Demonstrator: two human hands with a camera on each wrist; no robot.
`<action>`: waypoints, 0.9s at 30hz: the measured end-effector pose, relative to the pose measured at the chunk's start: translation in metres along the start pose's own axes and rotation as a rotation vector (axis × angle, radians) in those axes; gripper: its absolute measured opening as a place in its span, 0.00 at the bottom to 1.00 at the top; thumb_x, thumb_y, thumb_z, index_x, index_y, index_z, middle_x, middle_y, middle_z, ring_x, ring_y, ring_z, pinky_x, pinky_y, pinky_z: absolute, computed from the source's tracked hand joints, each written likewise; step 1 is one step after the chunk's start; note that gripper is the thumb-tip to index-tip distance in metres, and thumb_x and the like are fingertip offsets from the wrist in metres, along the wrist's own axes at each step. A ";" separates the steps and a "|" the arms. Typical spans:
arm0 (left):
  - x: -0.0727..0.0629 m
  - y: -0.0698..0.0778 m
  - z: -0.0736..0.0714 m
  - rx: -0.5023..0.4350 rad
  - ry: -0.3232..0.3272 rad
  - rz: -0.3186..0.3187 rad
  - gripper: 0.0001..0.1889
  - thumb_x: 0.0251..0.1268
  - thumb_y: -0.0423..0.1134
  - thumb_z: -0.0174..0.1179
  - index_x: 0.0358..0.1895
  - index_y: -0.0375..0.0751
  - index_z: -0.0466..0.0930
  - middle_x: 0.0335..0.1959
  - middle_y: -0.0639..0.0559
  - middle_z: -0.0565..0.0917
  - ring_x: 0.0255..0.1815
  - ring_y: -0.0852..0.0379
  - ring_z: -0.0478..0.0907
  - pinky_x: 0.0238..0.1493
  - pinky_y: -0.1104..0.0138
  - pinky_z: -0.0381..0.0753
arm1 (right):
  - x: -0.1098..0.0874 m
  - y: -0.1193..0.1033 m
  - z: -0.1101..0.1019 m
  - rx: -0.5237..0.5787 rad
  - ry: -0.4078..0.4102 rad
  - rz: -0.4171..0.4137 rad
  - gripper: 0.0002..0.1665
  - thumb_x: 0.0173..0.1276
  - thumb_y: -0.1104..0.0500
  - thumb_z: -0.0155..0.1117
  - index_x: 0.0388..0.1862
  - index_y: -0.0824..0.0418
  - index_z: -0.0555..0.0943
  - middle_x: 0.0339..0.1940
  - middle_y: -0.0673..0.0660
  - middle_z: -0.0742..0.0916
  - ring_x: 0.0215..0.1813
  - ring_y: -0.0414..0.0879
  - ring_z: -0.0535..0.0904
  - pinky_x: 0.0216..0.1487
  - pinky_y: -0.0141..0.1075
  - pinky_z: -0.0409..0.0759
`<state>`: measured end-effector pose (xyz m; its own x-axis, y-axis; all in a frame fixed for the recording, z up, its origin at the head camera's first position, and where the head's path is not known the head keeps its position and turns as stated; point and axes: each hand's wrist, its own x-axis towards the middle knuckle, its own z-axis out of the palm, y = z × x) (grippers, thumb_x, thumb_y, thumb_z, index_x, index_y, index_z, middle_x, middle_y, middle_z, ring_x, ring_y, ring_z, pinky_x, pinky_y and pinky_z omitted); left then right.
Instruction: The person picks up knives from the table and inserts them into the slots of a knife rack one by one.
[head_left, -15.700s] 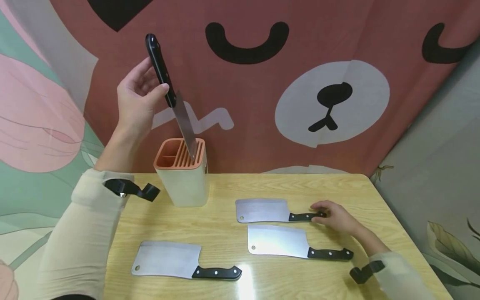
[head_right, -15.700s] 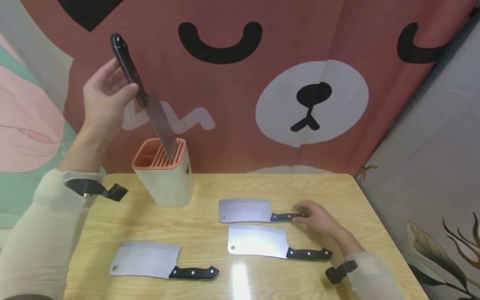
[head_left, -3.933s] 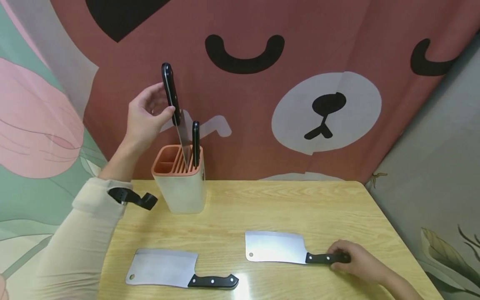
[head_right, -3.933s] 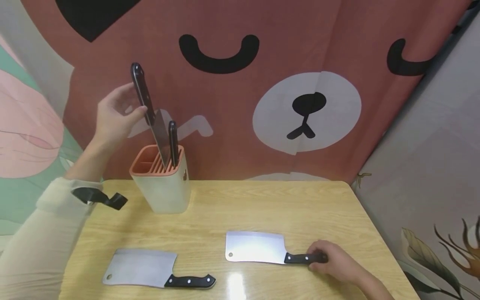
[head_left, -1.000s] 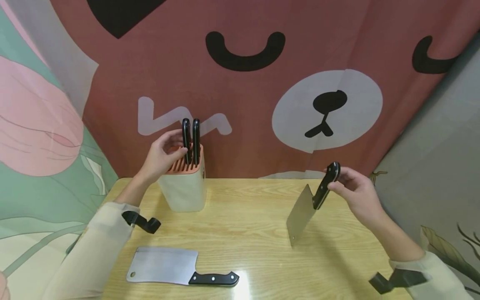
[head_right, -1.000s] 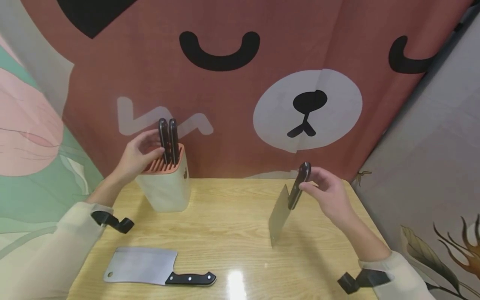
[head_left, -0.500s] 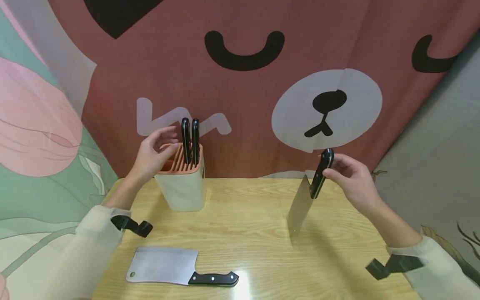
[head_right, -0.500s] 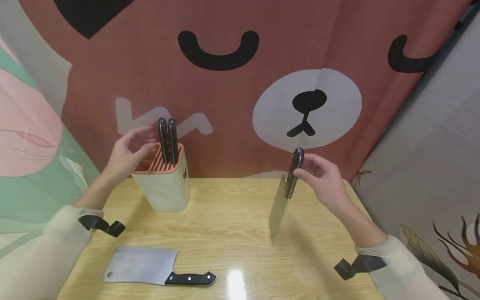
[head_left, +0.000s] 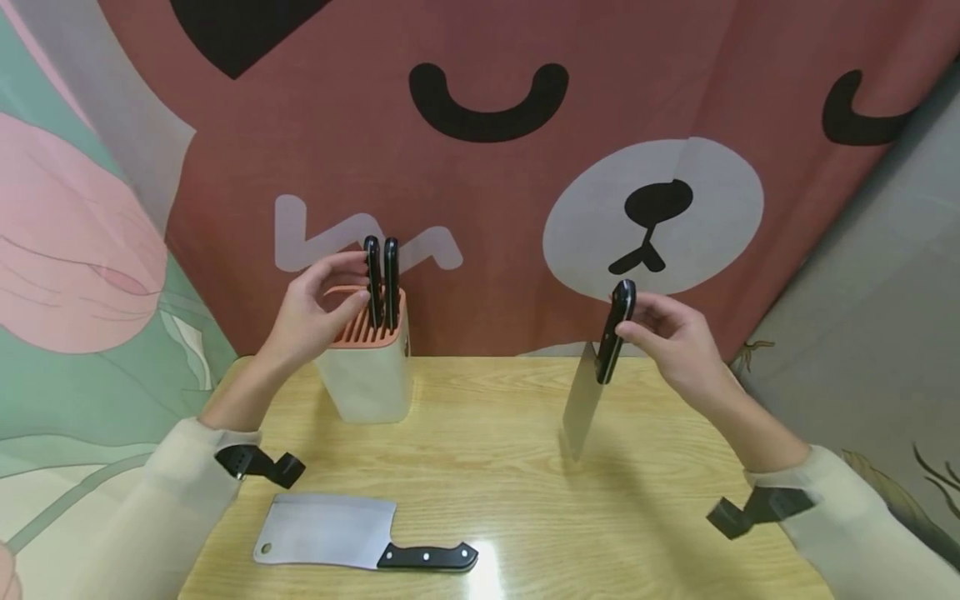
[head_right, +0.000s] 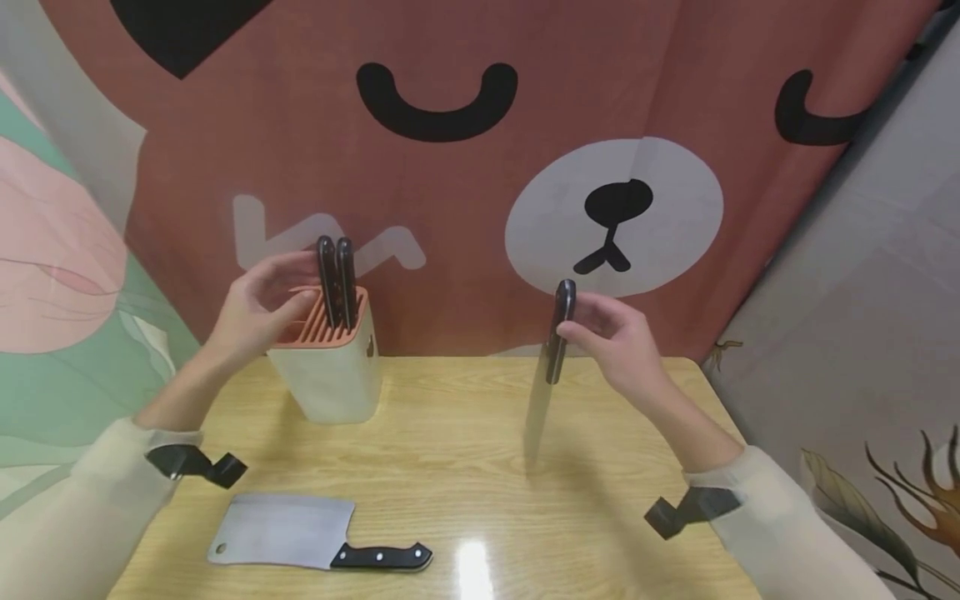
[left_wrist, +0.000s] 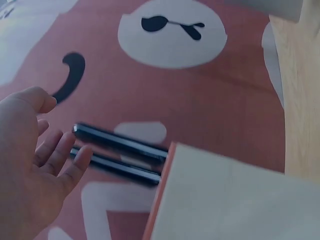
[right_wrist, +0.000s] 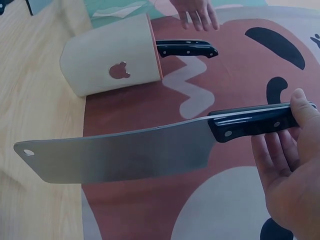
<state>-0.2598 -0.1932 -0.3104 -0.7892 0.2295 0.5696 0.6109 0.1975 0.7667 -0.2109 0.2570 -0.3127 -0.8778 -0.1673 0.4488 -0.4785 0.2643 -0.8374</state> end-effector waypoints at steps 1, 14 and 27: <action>0.000 0.002 0.003 -0.002 -0.007 0.013 0.24 0.71 0.23 0.59 0.69 0.28 0.71 0.57 0.34 0.77 0.56 0.49 0.77 0.56 0.75 0.79 | 0.002 -0.001 0.002 0.017 0.003 0.001 0.17 0.71 0.62 0.69 0.58 0.61 0.84 0.38 0.52 0.85 0.39 0.40 0.82 0.46 0.27 0.83; 0.010 0.023 0.048 0.058 -0.157 0.066 0.26 0.68 0.27 0.65 0.68 0.36 0.73 0.58 0.44 0.78 0.57 0.49 0.78 0.58 0.60 0.81 | 0.021 -0.001 0.027 0.072 0.008 -0.039 0.17 0.70 0.64 0.69 0.57 0.63 0.84 0.37 0.51 0.86 0.36 0.41 0.80 0.37 0.28 0.81; 0.017 0.026 0.104 0.092 -0.238 0.066 0.28 0.65 0.34 0.70 0.67 0.37 0.74 0.56 0.45 0.79 0.56 0.46 0.80 0.61 0.59 0.79 | 0.034 -0.003 0.053 0.117 0.019 -0.003 0.18 0.70 0.62 0.70 0.56 0.68 0.83 0.37 0.51 0.85 0.39 0.42 0.80 0.43 0.29 0.83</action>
<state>-0.2502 -0.0850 -0.3117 -0.7170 0.4604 0.5234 0.6722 0.2578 0.6941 -0.2384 0.1999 -0.3116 -0.8769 -0.1499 0.4566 -0.4767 0.1513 -0.8659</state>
